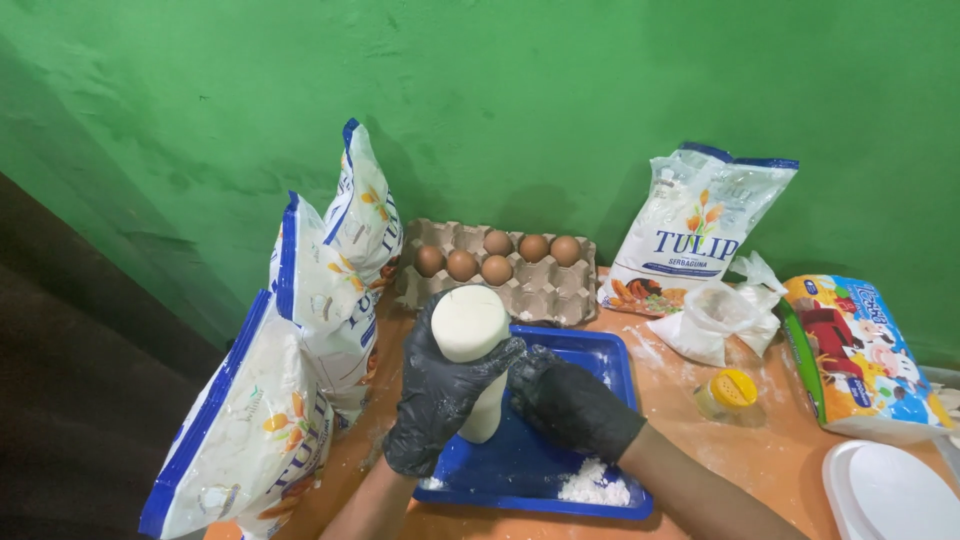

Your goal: Kneading a portion of dough on a blue tray by repeatedly stretching and folding it to develop texture.

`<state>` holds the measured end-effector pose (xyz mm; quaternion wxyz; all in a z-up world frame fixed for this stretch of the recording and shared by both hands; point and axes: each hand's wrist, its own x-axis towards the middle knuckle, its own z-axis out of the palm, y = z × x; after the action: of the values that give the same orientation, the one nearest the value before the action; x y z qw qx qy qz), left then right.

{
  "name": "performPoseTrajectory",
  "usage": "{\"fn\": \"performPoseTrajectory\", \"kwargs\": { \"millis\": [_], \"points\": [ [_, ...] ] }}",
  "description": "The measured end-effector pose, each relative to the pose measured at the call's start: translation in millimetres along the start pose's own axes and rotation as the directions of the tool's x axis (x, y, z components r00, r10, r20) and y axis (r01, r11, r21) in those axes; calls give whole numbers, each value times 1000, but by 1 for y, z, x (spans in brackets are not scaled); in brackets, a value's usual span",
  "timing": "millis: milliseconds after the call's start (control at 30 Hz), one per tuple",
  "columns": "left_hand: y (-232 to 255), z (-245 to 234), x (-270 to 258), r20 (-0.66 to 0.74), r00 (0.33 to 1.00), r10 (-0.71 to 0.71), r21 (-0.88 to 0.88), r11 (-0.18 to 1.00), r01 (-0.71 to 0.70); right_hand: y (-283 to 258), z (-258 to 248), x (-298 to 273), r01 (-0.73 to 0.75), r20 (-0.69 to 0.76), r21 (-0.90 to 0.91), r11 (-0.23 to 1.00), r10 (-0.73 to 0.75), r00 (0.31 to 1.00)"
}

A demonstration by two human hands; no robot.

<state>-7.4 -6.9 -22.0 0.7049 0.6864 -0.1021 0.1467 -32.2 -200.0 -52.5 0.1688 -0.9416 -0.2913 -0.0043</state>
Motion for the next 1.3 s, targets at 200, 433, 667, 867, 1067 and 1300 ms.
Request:
{"fn": "performPoseTrajectory", "kwargs": {
  "millis": [200, 433, 667, 867, 1067, 1300],
  "points": [
    [8, -1, 3, -18, 999, -30, 14, 999, 31, 39, 26, -22, -123, -90, -298, 947, 100, 991],
    [8, -1, 0, 38, 996, 83, -64, 995, -80, 31, 30, -9, 9, -98, -191, 982, -28, 995],
    [6, -3, 2, 3, 999, -38, -15, 999, 38, 32, 47, -13, -12, -48, -106, 994, 7, 999],
    [3, 0, 0, 1, 998, 59, -68, 996, -59, 18, 22, 0, 9, -78, -44, 999, -12, 997],
    [7, -4, 3, 6, 1000, -10, -108, 994, 10, 25, 31, -11, -93, -71, -73, 993, 88, 994],
    [2, -1, 3, -7, 999, 44, -77, 996, -44, 11, 26, 25, 134, -97, -61, 989, -139, 986]
  ]
}}
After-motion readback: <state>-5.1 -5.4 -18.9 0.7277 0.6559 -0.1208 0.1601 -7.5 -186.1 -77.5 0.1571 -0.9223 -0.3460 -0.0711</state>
